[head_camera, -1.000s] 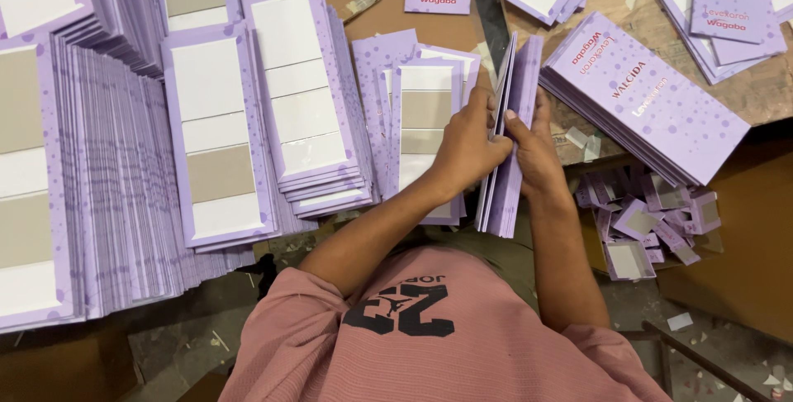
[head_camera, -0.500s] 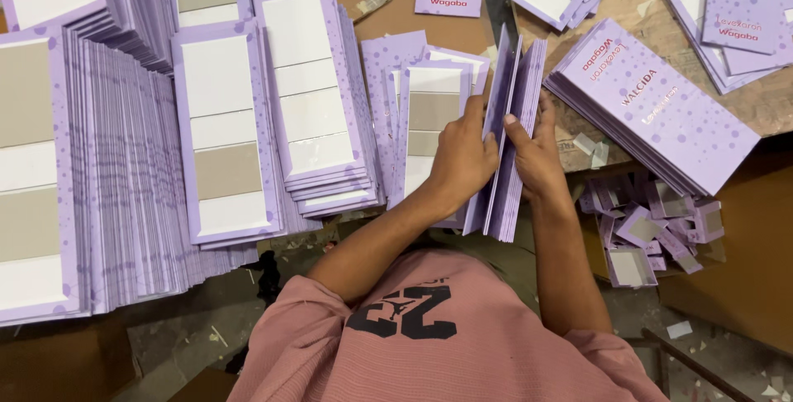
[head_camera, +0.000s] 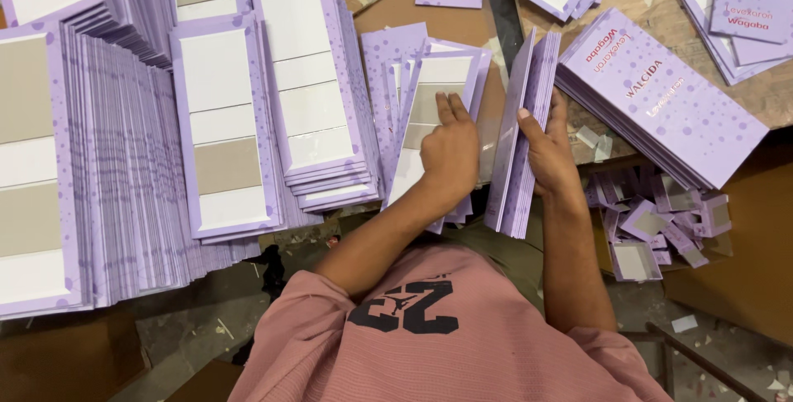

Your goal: The person sits on the floor at a low table and repeatedly picks up purple rectangular paper sheets from a large stack. They separate small batches, align the edges, and place them into a growing finished stack on the right side of the table.

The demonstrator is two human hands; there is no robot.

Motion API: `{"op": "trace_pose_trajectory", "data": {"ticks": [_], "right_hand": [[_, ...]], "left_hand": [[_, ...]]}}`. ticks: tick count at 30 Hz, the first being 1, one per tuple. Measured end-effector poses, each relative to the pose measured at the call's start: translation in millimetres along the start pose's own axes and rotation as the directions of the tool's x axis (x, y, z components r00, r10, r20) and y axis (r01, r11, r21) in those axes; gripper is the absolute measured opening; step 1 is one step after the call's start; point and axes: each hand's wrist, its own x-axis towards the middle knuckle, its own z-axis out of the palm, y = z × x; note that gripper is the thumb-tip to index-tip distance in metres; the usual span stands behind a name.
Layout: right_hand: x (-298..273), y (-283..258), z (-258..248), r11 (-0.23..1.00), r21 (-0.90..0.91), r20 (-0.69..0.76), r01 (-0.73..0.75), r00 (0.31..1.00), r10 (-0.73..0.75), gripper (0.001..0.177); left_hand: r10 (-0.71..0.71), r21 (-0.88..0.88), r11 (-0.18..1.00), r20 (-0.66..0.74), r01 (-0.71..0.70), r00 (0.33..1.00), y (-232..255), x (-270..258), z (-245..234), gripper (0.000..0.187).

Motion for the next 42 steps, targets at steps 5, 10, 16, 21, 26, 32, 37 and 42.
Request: {"op": "trace_pose_trajectory", "data": {"ticks": [5, 10, 16, 21, 26, 32, 37, 42], "right_hand": [[1.4, 2.5, -5.1, 0.998, 0.058, 0.007, -0.014, 1.000, 0.014, 0.066], [-0.5, 5.1, -10.8, 0.987, 0.158, 0.022, -0.029, 0.999, 0.026, 0.062], [-0.7, 5.7, -16.0, 0.978, 0.194, -0.001, -0.076, 0.997, 0.077, 0.065], [3.7, 8.7, -12.7, 0.993, 0.116, 0.013, -0.003, 1.000, 0.002, 0.065], [4.0, 8.4, -10.6, 0.998, 0.055, 0.011, -0.008, 1.000, 0.007, 0.064], [5.5, 4.9, -12.0, 1.000, 0.003, 0.006, -0.018, 1.000, 0.018, 0.066], [-3.0, -1.6, -20.2, 0.995, -0.047, -0.048, -0.085, 0.995, 0.083, 0.067], [-1.8, -5.0, -24.8, 0.999, -0.033, -0.024, -0.028, 0.999, 0.027, 0.067]], "left_hand": [[0.096, -0.339, 0.937, 0.003, -0.089, 0.995, 3.5, -1.5, 18.2, 0.048], [0.181, -0.810, 0.572, -0.025, -0.125, 0.983, 8.5, 4.4, 15.8, 0.027], [0.113, -0.864, 0.503, 0.111, 0.040, 0.987, 12.2, 11.3, 20.4, 0.036], [0.067, -0.820, 0.572, 0.043, -0.003, 0.997, 15.8, 17.9, 21.5, 0.051], [0.068, -0.785, 0.615, 0.147, 0.074, 0.987, 17.4, 25.2, 6.8, 0.054], [0.048, -0.812, 0.493, 0.384, 0.313, 0.922, 13.3, 37.0, 2.7, 0.055], [0.129, -0.772, 0.574, 0.415, 0.274, 0.901, 0.4, 36.1, 43.0, 0.052], [0.262, -0.831, 0.554, 0.238, 0.056, 0.935, -8.8, 30.2, 64.2, 0.043]]}}
